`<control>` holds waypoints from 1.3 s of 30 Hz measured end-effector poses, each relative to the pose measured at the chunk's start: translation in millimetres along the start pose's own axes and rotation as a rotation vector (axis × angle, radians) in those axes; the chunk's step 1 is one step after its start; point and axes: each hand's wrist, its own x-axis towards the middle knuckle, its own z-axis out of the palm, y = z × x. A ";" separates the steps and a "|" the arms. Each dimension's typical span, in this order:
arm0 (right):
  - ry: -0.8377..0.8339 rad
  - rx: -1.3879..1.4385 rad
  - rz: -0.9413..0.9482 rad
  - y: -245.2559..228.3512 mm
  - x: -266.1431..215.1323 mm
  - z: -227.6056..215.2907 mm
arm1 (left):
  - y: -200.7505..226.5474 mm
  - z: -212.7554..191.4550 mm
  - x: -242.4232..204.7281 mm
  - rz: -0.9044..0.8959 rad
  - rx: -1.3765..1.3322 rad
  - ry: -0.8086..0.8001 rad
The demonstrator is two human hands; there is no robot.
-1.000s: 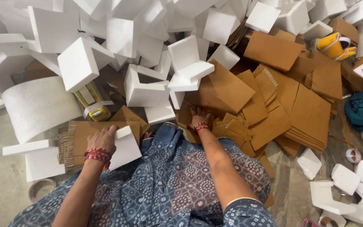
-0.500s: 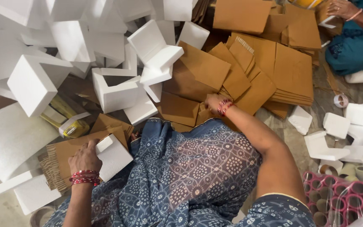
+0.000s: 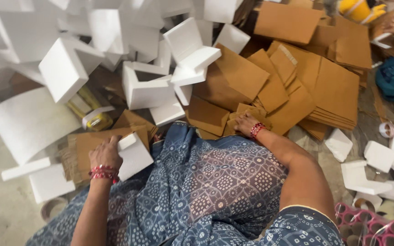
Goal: The person sits on the floor and repeatedly assembles small white styrofoam boxes by inserting pieces into cardboard frames and securing them with a tape dispenser. The person handles styrofoam pieces, cardboard frames, and a tape dispenser throughout the clip.
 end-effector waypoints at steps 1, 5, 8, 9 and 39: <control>0.032 -0.013 -0.022 -2.7 -2.2 2.6 | 0.0 0.6 0.2 -0.001 0.004 -0.005; 0.194 -0.063 -0.084 -1.9 -7.4 0.0 | -0.3 -3.0 0.8 -0.001 -0.043 0.002; 0.303 0.003 0.006 -4.9 8.9 -24.3 | 1.2 -6.5 3.9 -0.021 -0.032 -0.032; 0.330 0.048 0.056 -11.5 14.7 -35.3 | 2.4 -6.4 3.6 -0.023 -0.030 -0.041; 0.122 0.510 0.008 -223.6 159.3 -99.5 | -2.1 -4.9 7.8 -0.049 -0.089 -0.054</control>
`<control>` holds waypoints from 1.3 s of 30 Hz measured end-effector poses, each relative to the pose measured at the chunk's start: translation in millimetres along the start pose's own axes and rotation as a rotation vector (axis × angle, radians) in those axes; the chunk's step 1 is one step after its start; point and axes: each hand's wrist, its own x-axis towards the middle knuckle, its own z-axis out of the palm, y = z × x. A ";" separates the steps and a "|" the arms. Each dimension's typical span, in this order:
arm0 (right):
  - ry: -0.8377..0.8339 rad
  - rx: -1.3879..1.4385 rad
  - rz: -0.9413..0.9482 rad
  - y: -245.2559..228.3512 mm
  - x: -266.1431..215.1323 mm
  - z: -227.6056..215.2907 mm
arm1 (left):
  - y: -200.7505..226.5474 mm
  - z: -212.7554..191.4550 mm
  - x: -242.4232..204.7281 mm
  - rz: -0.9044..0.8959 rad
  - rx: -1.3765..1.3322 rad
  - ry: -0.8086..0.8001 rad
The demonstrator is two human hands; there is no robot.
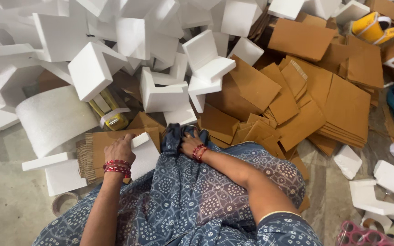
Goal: The person sits on the floor and repeatedly assembles small white styrofoam boxes by inserting pieces into cardboard frames and securing them with a tape dispenser. The person handles styrofoam pieces, cardboard frames, and a tape dispenser throughout the clip.
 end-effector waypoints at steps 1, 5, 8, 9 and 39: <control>-0.002 -0.044 0.008 -0.6 2.3 4.9 | 1.4 1.1 0.6 -0.007 0.005 -0.007; 0.037 -0.178 0.045 -15.7 26.8 2.6 | -1.9 0.1 4.1 -0.002 0.035 -0.006; -0.252 -0.136 0.062 -14.8 39.6 -9.2 | -4.6 4.5 6.9 -0.004 0.080 -0.031; -0.233 -0.059 0.001 -3.5 41.6 -17.8 | -6.2 6.5 6.5 -0.005 0.081 -0.035; 0.162 0.108 0.427 262.3 -174.9 -122.4 | -5.9 0.3 12.1 0.021 0.104 -0.045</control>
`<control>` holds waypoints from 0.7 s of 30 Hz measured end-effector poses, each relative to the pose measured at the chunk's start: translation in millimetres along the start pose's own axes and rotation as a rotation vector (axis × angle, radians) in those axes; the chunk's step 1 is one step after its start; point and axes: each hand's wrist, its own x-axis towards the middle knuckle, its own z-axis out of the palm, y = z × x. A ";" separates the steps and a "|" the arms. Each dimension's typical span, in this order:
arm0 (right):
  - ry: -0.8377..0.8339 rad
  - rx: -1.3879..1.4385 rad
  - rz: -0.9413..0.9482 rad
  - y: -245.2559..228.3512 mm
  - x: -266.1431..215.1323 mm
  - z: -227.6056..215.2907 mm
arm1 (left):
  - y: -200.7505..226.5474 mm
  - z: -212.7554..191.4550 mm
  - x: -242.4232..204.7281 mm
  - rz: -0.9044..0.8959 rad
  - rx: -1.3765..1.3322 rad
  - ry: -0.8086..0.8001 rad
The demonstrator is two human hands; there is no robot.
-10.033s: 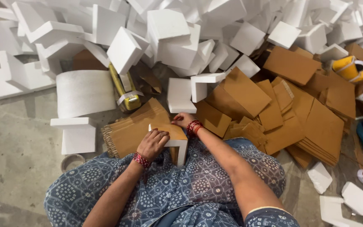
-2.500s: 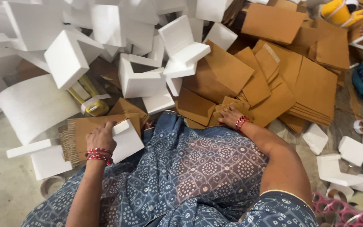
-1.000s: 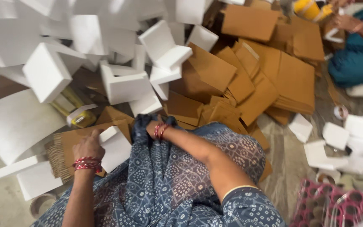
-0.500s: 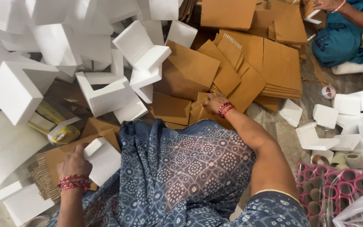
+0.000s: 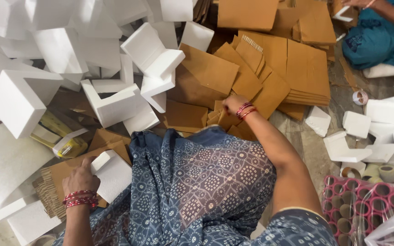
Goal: The person sits on the floor and repeatedly assembles small white styrofoam boxes by inserting pieces into cardboard frames and securing them with a tape dispenser. The person handles styrofoam pieces, cardboard frames, and a tape dispenser throughout the clip.
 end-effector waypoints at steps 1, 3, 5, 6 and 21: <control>0.056 -0.041 -0.057 -3.4 -7.5 -28.1 | 0.7 1.0 -0.6 0.012 -0.030 0.019; 0.251 0.124 -0.061 -20.5 -28.5 -83.7 | 2.7 2.2 -1.6 0.014 -0.004 0.017; 0.392 0.361 -0.073 -44.7 -46.5 -135.2 | 1.7 1.1 -5.2 0.005 0.008 0.010; 0.515 0.367 -0.056 -56.9 -56.7 -155.5 | 2.6 1.6 -5.9 0.000 0.007 0.003; -0.159 1.896 -0.163 -253.0 18.8 27.0 | -13.8 -1.7 8.0 0.104 -0.089 -0.076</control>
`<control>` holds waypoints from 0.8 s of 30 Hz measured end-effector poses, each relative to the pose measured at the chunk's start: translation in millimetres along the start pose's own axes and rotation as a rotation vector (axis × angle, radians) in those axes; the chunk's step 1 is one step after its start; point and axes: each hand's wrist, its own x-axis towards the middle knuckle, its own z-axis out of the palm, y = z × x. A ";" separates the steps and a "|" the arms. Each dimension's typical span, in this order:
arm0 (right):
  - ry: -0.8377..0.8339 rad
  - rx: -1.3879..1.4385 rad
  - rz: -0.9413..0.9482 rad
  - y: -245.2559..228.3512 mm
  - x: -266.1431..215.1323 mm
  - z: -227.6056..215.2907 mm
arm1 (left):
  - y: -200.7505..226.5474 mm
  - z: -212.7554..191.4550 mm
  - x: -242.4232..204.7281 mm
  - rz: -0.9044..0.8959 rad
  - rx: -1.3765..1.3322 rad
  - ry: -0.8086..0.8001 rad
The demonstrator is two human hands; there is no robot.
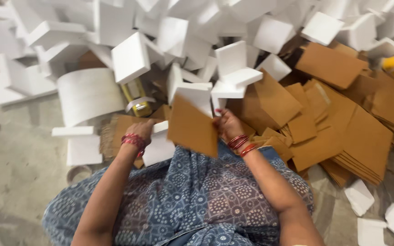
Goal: The person sits on the floor and repeatedly assembles small white styrofoam boxes by inserting pieces into cardboard frames and securing them with a tape dispenser. The person handles styrofoam pieces, cardboard frames, and a tape dispenser throughout the clip.
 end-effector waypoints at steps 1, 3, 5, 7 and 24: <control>-0.081 -0.266 0.033 21.9 -5.0 9.9 | -0.4 -0.9 -0.7 0.010 0.008 0.000; -0.261 -0.597 0.048 49.4 -14.4 31.1 | 2.2 -3.2 1.3 0.011 -0.003 -0.008; -0.438 -0.833 -0.014 59.4 -16.3 54.8 | 6.4 -3.7 2.6 0.011 -0.001 -0.009; -0.589 -1.178 -0.127 63.4 -20.7 78.9 | 7.6 -2.4 0.2 0.008 0.012 -0.007; -0.189 -0.933 -0.068 -43.0 1.1 25.5 | -10.4 -17.1 15.8 -0.021 0.032 -0.028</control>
